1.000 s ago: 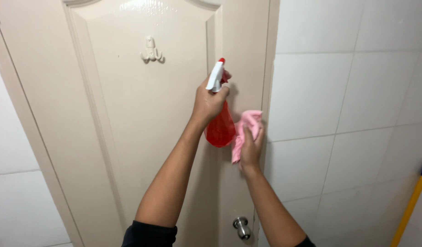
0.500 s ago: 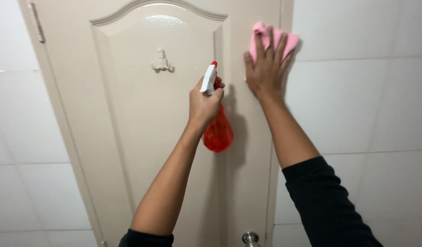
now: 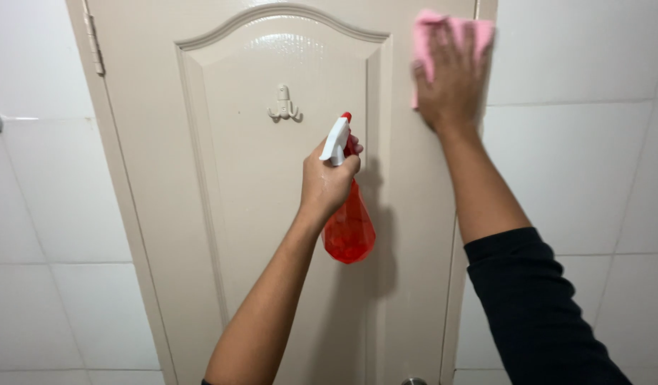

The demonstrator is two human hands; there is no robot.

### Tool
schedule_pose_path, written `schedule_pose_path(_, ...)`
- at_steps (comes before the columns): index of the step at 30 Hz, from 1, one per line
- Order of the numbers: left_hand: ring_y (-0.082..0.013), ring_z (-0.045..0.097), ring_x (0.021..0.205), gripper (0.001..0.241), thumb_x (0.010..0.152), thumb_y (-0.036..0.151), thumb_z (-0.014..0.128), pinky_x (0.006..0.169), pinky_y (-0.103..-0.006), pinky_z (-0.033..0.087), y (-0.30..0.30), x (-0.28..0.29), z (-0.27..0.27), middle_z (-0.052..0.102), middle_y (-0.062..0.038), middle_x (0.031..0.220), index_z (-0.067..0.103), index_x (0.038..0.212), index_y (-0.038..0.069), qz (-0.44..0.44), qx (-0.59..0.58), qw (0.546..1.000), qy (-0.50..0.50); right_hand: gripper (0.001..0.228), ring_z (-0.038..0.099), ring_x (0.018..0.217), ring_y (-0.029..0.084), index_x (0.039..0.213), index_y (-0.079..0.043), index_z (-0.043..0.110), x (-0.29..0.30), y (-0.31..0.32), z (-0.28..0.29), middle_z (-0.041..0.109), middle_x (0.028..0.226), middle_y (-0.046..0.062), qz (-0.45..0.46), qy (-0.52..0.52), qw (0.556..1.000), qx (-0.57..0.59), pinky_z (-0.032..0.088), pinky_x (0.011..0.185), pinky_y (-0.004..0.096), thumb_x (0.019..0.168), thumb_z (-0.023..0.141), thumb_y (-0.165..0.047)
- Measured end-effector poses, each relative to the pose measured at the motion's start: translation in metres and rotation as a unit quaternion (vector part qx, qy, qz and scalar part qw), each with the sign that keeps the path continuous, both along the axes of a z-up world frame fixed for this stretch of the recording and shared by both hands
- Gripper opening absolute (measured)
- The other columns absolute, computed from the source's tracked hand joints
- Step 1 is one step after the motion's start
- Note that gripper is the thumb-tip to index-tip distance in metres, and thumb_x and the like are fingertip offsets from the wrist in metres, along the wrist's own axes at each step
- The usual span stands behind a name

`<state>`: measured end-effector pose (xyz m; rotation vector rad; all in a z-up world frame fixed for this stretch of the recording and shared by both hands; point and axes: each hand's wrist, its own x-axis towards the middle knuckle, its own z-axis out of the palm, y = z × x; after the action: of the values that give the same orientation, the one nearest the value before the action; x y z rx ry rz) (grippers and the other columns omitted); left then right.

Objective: The person sprays a cleaning solution from a red bottle onto a white door and wipes the surface with a pink cloth. They clean the door from top to bottom, including the door handle, and then wipe the door frame and the adjacent tiled wall.

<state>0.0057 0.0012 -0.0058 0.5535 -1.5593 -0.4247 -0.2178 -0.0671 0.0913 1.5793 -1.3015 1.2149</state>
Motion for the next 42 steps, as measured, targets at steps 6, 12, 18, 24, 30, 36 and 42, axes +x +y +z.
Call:
schedule_pose_path(6, -0.0144, 0.069, 0.083, 0.035, 0.079, 0.007, 0.057, 0.074, -0.0325, 0.056, -0.002, -0.003, -0.005, 0.075, -0.007, 0.097, 0.068, 0.111, -0.001, -0.044, 0.063, 0.997, 0.031, 0.067, 0.008, 0.158, 0.031, 0.167, -0.02, 0.022, 0.038, -0.01, -0.022, 0.021, 0.173, 0.006, -0.005, 0.004, 0.998, -0.065, 0.001, 0.127, 0.055, 0.109, 0.041, -0.049)
schedule_pose_path(12, -0.0104, 0.072, 0.093, 0.034, 0.082, 0.009, 0.061, 0.081, -0.0318, 0.057, -0.009, 0.002, -0.018, 0.075, -0.006, 0.1, 0.068, 0.113, 0.0, -0.025, -0.003, 1.0, 0.019, 0.057, 0.005, 0.158, 0.037, 0.168, -0.024, 0.025, -0.015, 0.006, -0.016, 0.019, 0.173, 0.008, -0.037, -0.087, 0.995, -0.022, 0.0, 0.125, 0.063, 0.115, 0.034, -0.043)
schedule_pose_path(18, -0.011, 0.071, 0.086, 0.045, 0.093, 0.039, 0.064, 0.078, -0.031, 0.053, -0.022, -0.007, -0.022, 0.075, -0.003, 0.09, 0.063, 0.128, 0.01, -0.121, 0.051, 0.986, -0.102, 0.059, 0.007, 0.16, 0.038, 0.168, -0.019, 0.029, -0.027, -0.009, -0.06, 0.024, 0.174, 0.01, -0.017, -0.072, 0.995, -0.063, 0.006, 0.126, 0.067, 0.116, 0.028, -0.045)
schedule_pose_path(24, -0.0173, 0.069, 0.071, 0.046, 0.096, 0.044, 0.063, 0.068, -0.0355, 0.056, -0.03, -0.023, -0.036, 0.074, -0.008, 0.078, 0.074, 0.099, -0.001, 0.015, 0.072, 0.99, -0.124, 0.06, 0.004, 0.16, 0.032, 0.166, -0.029, 0.028, -0.037, 0.017, -0.081, 0.019, 0.174, 0.003, -0.017, -0.054, 0.998, 0.023, 0.002, 0.128, 0.064, 0.11, 0.026, -0.051)
schedule_pose_path(30, -0.015, 0.069, 0.067, 0.044, 0.096, 0.044, 0.058, 0.066, -0.0343, 0.054, -0.027, 0.002, -0.051, 0.072, -0.007, 0.072, 0.074, 0.101, 0.004, 0.054, 0.132, 0.986, -0.088, 0.06, 0.003, 0.16, 0.035, 0.168, -0.023, 0.016, 0.041, -0.033, -0.107, 0.012, 0.175, 0.01, -0.037, -0.03, 0.998, -0.046, -0.002, 0.128, 0.06, 0.116, 0.026, -0.051)
schedule_pose_path(36, -0.0163, 0.069, 0.077, 0.045, 0.095, 0.044, 0.06, 0.072, -0.035, 0.055, -0.024, 0.025, -0.063, 0.074, -0.007, 0.08, 0.073, 0.102, 0.002, 0.014, 0.058, 0.998, -0.031, 0.058, 0.007, 0.162, 0.031, 0.164, -0.029, 0.026, 0.01, 0.012, -0.077, 0.026, 0.175, 0.003, 0.024, 0.036, 0.999, 0.033, 0.001, 0.131, 0.055, 0.109, 0.032, -0.045)
schedule_pose_path(42, -0.0174, 0.066, 0.072, 0.045, 0.096, 0.044, 0.06, 0.068, -0.0355, 0.053, -0.018, 0.015, -0.061, 0.072, -0.007, 0.076, 0.072, 0.095, 0.001, 0.01, 0.095, 0.992, -0.085, 0.058, 0.005, 0.158, 0.036, 0.163, -0.016, 0.034, 0.052, -0.018, -0.144, 0.022, 0.17, 0.014, -0.043, 0.04, 0.998, -0.022, 0.004, 0.126, 0.061, 0.113, 0.044, -0.043)
